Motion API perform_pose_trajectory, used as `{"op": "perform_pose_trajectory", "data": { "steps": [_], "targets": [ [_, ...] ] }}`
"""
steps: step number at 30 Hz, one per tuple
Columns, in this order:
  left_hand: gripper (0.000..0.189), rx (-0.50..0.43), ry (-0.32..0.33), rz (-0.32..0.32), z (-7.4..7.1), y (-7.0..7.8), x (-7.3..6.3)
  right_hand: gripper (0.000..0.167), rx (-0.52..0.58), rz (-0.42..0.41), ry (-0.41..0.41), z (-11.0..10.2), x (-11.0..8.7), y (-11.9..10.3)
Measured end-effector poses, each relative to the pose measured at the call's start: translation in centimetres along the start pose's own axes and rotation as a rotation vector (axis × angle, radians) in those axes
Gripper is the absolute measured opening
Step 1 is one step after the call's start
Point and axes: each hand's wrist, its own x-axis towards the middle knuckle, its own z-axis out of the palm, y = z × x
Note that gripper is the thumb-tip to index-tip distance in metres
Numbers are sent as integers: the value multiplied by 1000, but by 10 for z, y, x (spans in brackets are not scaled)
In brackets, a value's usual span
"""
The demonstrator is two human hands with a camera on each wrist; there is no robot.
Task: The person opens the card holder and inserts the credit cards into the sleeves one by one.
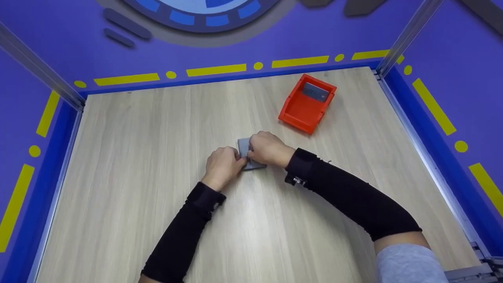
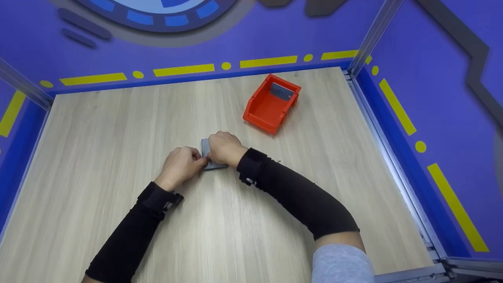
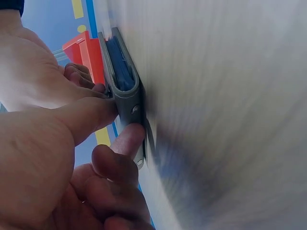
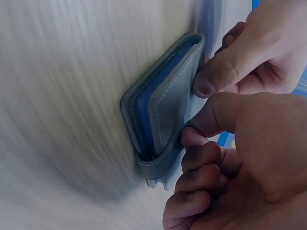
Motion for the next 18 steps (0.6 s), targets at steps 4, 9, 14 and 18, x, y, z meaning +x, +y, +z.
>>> {"op": "perform_pose_trajectory", "data": {
  "steps": [4,9,14,18],
  "targets": [
    [50,0,5,2,0,1,0,20,-38,-11,-4,1,1,-3],
    [47,3,8,3,0,1,0,13,-72,-17,-4,0,0,-8],
    [46,6,7,7,1,0,1,14,-101,-24,-12,1,0,-11],
    [47,7,5,4,1,0,1,16,-112,-18,-29,1,1,-14]
  ]
}}
